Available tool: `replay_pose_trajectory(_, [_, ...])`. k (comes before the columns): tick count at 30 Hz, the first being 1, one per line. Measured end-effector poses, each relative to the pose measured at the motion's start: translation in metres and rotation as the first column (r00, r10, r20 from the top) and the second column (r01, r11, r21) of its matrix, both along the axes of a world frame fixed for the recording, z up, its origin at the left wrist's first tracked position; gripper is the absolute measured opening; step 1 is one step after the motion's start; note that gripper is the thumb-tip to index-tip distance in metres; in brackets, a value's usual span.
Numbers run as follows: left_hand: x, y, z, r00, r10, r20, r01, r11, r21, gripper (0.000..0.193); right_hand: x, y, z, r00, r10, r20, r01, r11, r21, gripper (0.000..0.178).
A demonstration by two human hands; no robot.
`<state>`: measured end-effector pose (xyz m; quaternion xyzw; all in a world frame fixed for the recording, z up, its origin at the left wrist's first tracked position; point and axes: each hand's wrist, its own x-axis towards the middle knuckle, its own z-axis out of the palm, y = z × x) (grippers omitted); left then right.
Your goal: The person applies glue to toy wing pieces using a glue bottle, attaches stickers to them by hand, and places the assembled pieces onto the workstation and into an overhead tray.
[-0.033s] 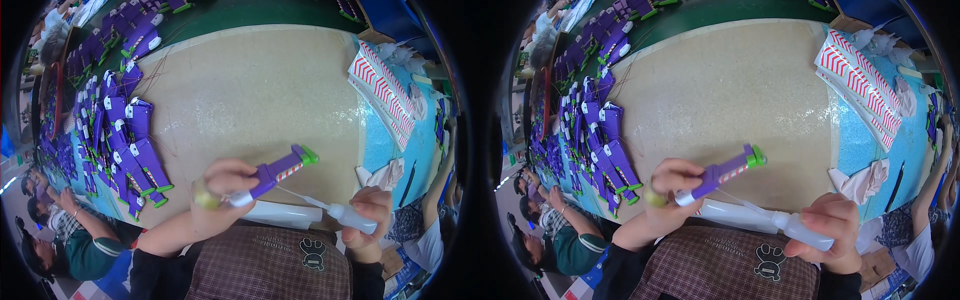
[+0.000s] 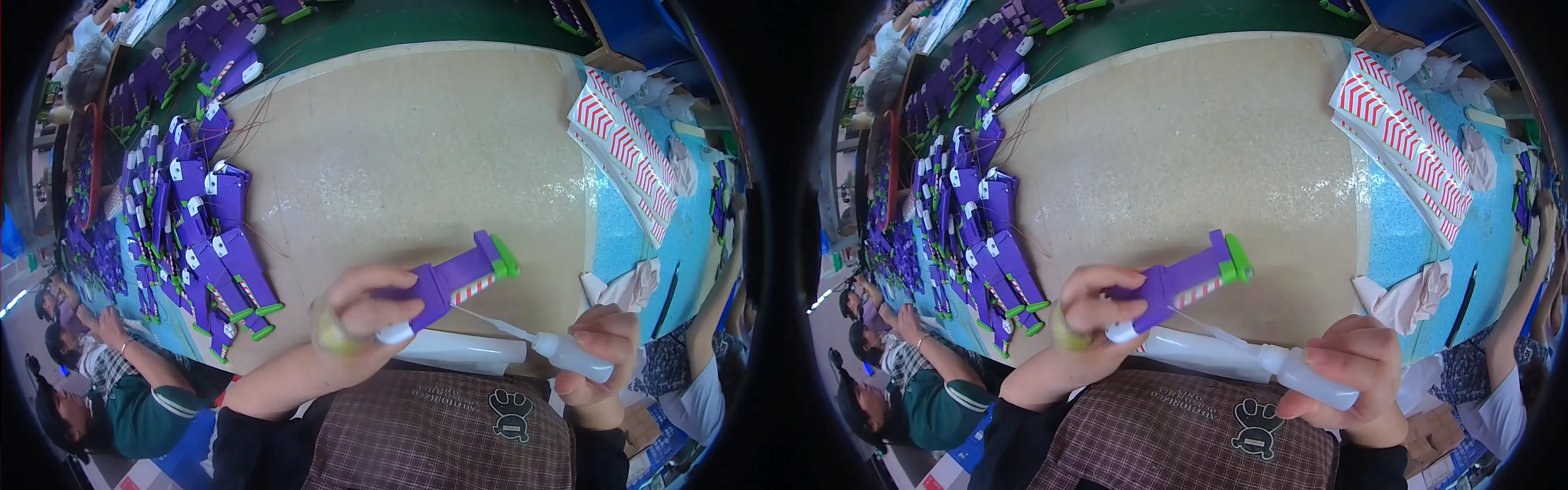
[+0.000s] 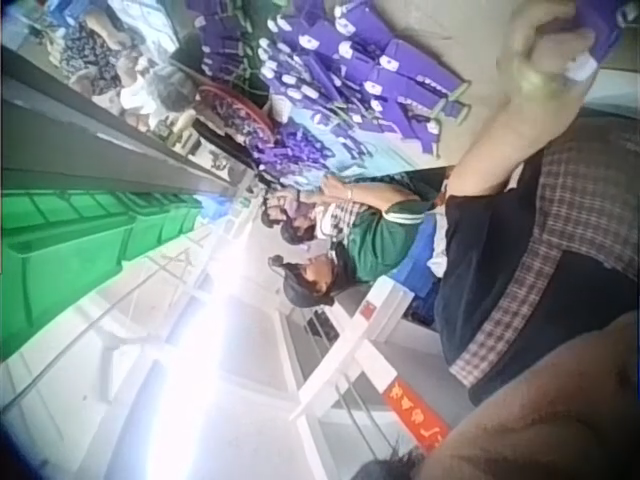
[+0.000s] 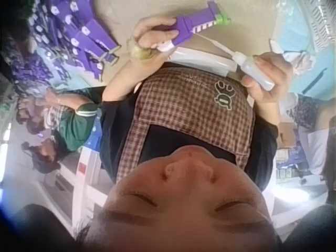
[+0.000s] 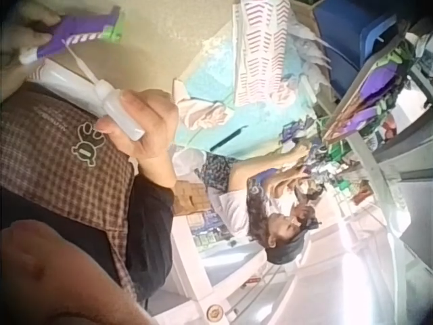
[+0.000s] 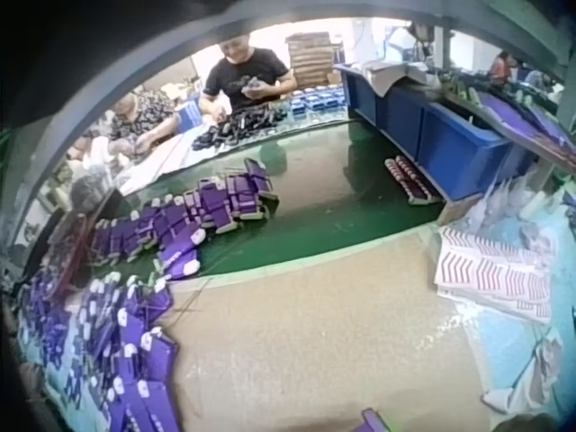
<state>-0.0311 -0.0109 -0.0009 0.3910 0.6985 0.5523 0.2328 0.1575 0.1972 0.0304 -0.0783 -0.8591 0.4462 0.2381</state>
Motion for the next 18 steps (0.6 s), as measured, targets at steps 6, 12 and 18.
replay_pose_trajectory(6, [-0.007,-0.003,-0.005,0.811,-0.092,-0.578,0.166,0.983,0.077,0.027,-0.005,0.002,-0.003,0.997,0.068,0.042,-0.069,0.997,0.022,0.054])
replay_pose_trajectory(12, [-0.006,0.000,-0.007,0.859,-0.036,-0.511,0.100,0.990,0.099,0.025,-0.015,0.010,-0.015,0.996,-0.077,0.046,0.081,0.991,-0.110,0.041])
replay_pose_trajectory(18, [0.005,0.011,0.011,0.731,0.272,0.625,-0.122,0.954,-0.272,0.014,-0.068,0.015,-0.033,0.956,-0.217,0.196,0.202,0.975,0.094,0.044])
